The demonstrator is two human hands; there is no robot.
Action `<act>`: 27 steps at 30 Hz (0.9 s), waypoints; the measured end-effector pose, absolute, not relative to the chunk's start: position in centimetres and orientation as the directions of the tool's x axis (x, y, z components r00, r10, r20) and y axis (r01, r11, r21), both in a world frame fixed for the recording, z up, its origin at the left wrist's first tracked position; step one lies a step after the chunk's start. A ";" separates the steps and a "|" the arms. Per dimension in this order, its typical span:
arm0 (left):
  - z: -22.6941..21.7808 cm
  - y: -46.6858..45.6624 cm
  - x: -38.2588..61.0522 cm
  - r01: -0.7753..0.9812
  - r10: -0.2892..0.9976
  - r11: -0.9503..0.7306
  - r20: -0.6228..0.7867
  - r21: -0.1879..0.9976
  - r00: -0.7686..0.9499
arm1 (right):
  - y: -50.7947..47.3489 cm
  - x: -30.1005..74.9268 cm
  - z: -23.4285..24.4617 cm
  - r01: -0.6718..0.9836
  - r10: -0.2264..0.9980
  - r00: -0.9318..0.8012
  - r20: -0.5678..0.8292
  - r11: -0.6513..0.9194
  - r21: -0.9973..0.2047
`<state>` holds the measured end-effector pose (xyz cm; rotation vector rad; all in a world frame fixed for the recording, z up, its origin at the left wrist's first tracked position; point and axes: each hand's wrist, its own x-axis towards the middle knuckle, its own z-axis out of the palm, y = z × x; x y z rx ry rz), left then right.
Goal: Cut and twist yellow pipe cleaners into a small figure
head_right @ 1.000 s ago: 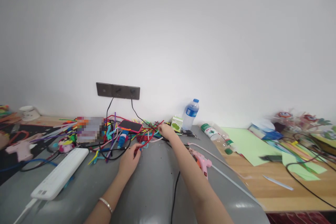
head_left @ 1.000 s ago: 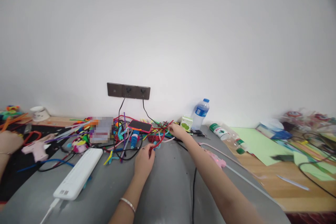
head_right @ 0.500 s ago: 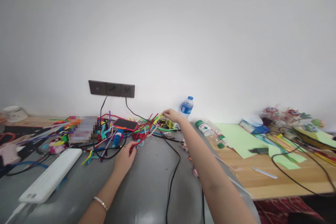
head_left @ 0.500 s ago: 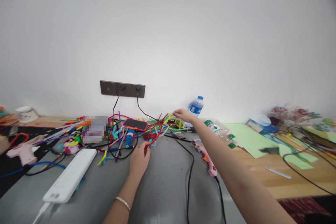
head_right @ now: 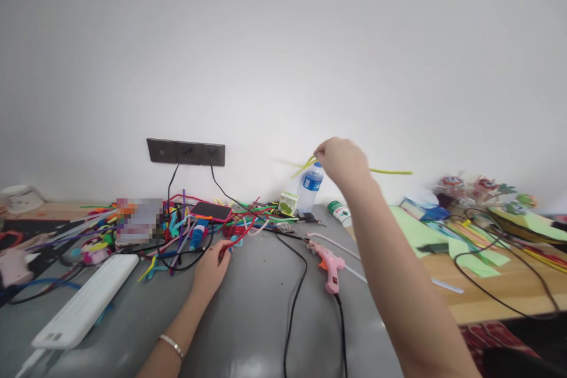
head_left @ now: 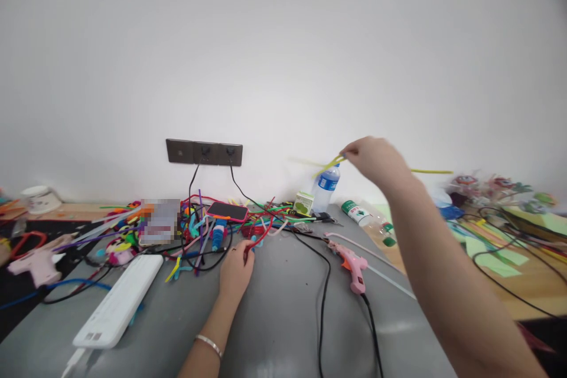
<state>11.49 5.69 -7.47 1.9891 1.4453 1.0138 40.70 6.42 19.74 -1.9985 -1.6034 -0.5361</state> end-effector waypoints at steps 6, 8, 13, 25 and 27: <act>-6.8 5.7 11.2 0.478 0.884 -0.437 0.461 0.762 0.072 | -2.7 37.1 21.6 0.816 0.587 0.416 0.694 0.095 -0.570; -6.0 5.3 11.2 0.390 0.869 -0.473 0.492 0.790 0.058 | -3.5 35.6 18.8 0.706 0.628 0.431 0.648 0.213 -0.676; -3.6 2.9 12.7 -0.151 0.874 -0.360 0.390 0.921 0.291 | -3.0 29.5 6.1 0.424 0.816 0.394 0.423 0.247 -0.871; -6.6 5.0 10.7 -0.113 0.978 -0.202 0.207 0.973 0.031 | -0.3 19.9 -7.2 -0.162 0.950 0.274 0.152 0.202 -0.966; -6.6 5.7 10.4 -0.170 0.979 -0.201 0.206 0.965 0.010 | 0.7 20.5 -6.8 -0.158 0.954 0.242 0.177 0.219 -0.963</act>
